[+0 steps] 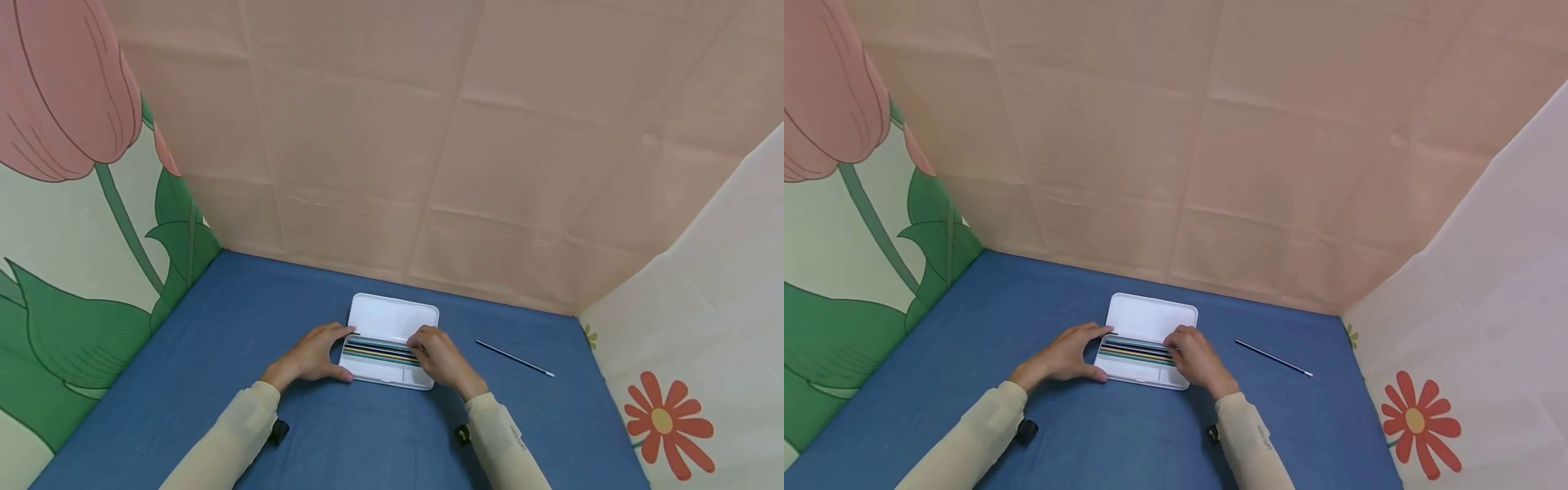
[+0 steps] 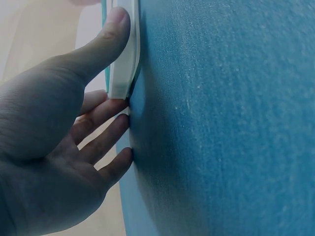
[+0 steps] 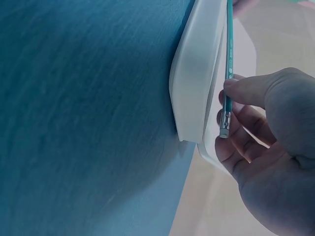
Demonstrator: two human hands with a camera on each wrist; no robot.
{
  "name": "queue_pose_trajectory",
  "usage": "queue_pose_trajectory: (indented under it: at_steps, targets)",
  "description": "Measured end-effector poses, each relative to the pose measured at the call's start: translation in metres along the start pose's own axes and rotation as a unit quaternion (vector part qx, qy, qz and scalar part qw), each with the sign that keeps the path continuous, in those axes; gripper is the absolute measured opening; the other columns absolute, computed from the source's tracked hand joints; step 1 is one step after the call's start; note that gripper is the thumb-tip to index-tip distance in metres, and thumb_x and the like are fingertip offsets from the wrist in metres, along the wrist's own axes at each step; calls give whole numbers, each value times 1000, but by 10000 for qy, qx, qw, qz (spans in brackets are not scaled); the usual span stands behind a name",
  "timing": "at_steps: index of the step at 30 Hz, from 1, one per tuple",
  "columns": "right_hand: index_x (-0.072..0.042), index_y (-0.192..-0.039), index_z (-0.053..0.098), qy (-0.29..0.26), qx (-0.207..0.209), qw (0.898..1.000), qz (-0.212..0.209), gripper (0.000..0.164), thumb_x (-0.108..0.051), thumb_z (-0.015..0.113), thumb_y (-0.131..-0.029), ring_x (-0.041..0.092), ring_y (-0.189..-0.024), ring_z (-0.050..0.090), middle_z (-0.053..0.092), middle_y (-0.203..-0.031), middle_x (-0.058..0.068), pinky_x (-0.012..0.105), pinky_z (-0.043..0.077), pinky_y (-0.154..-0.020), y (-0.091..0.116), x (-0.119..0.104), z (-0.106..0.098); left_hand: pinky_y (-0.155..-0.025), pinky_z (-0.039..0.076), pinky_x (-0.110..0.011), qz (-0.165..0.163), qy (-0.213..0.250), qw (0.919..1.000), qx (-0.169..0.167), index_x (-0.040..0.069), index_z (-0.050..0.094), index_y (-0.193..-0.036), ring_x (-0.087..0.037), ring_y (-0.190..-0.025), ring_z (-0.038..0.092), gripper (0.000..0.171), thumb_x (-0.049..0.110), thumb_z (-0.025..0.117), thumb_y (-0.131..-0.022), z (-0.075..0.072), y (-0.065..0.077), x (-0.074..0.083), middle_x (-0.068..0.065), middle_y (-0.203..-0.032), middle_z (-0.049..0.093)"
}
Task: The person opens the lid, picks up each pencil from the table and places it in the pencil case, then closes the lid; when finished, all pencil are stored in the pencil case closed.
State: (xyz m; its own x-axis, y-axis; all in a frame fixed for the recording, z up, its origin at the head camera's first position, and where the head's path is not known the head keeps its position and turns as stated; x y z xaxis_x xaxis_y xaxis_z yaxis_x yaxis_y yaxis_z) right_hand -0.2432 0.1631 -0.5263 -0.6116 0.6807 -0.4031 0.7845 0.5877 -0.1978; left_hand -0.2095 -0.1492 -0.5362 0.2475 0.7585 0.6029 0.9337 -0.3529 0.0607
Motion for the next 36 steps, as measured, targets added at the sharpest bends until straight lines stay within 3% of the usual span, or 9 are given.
queue_pose_trajectory:
  at_steps: [27, 36]
  targets:
    - [-2, -115, 86, 41, -73, 10000, 26, 16, 3, 77, -103, 24, -104, 73, 80, -107, 9, 48, 64, -95, -4, -1, 6, -125, 46, -70, -145, 63, 9999, -2, 10, 56, -166, -44, -149, 57, 101, 40, 104, -82, 1, 2, -1, -20, -160, 61]
    - [-6, -117, 87, 65, -212, 9997, 123, 16, -3, 77, -105, 20, -102, 69, 78, -109, 6, 43, 63, -93, -3, 1, 8, -126, 44, -71, -181, 72, 9998, -34, 12, 56, -167, -45, -151, 55, 101, 41, 103, -83, 0, 1, 0, -20, -163, 60]
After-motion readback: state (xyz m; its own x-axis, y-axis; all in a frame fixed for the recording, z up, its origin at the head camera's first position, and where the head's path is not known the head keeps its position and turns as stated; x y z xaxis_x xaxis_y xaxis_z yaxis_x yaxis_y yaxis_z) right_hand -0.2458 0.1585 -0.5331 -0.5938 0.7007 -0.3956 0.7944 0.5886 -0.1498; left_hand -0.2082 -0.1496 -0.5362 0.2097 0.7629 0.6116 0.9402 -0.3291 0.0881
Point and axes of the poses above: each hand's wrist, its own y-axis away from the middle knuckle, its own z-axis out of the palm, x = y × z, the point moved 1 cm from there along -y, towards the middle knuckle
